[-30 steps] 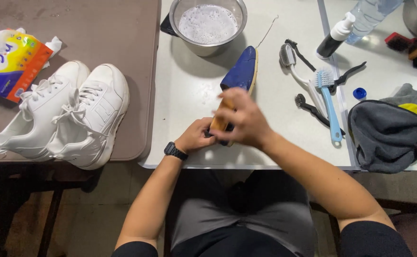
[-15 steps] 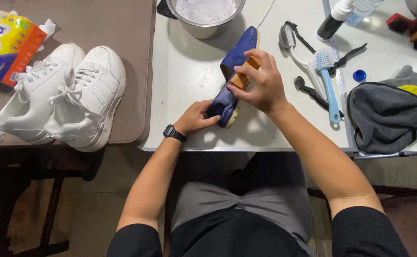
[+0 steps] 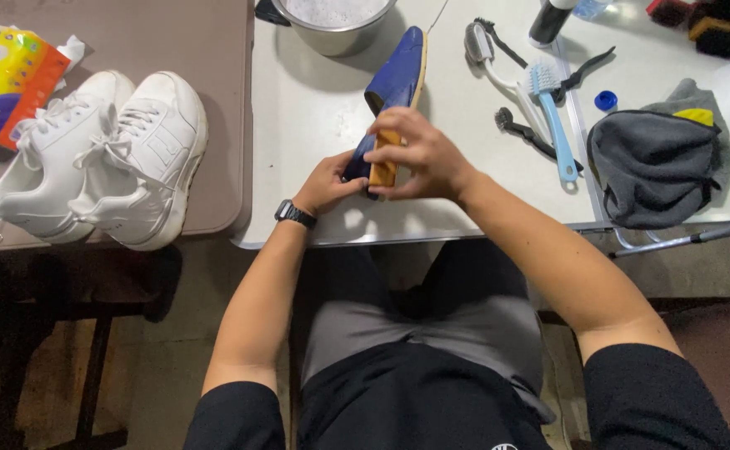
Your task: Cleaning a blue shoe by applying foam and scrubbing with a brush at a service counter.
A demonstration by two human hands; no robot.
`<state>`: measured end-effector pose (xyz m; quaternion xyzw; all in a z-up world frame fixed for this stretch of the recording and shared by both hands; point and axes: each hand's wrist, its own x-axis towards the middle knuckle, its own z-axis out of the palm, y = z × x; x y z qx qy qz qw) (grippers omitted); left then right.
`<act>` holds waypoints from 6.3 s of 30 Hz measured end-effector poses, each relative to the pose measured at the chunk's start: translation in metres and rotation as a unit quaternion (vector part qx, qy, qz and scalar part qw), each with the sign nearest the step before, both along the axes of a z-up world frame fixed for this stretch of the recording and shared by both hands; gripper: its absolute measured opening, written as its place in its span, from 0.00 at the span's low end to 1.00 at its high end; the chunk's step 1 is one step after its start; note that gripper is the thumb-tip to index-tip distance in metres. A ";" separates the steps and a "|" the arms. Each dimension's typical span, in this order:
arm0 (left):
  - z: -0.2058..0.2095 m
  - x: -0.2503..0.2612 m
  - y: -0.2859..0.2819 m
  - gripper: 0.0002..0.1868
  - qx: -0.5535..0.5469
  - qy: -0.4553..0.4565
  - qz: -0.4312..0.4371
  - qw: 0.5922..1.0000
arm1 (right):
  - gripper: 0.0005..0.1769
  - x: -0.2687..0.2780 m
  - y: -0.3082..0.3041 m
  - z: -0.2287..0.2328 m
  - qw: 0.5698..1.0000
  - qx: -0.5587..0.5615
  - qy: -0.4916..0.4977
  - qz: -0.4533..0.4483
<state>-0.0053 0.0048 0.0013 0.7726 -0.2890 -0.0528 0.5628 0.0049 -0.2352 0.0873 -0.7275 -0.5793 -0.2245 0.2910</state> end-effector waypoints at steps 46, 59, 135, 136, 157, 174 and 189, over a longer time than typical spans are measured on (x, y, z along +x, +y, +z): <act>0.022 -0.035 -0.005 0.15 -0.097 0.108 -0.049 0.988 | 0.21 0.003 -0.023 -0.018 0.935 0.109 -0.046 -0.335; 0.007 -0.015 0.009 0.12 -0.037 0.165 -0.132 0.977 | 0.24 0.001 -0.020 0.010 0.993 0.038 -0.027 -0.111; 0.047 0.029 -0.058 0.31 0.244 0.142 -0.128 0.951 | 0.24 -0.026 -0.032 -0.038 0.915 0.201 0.223 -0.271; 0.061 0.032 -0.061 0.31 0.245 0.135 -0.125 0.952 | 0.24 -0.007 -0.039 -0.028 0.917 0.202 0.216 -0.268; 0.071 0.041 -0.036 0.28 0.094 0.206 -0.154 0.962 | 0.11 0.284 0.133 0.015 0.851 -0.010 0.322 -0.415; 0.068 0.041 -0.036 0.24 0.064 0.216 -0.170 0.959 | 0.16 0.298 0.123 0.031 0.888 0.147 0.253 -0.356; 0.064 0.047 -0.035 0.26 0.094 0.178 -0.174 0.964 | 0.17 0.305 0.115 0.037 0.935 0.127 0.114 -0.310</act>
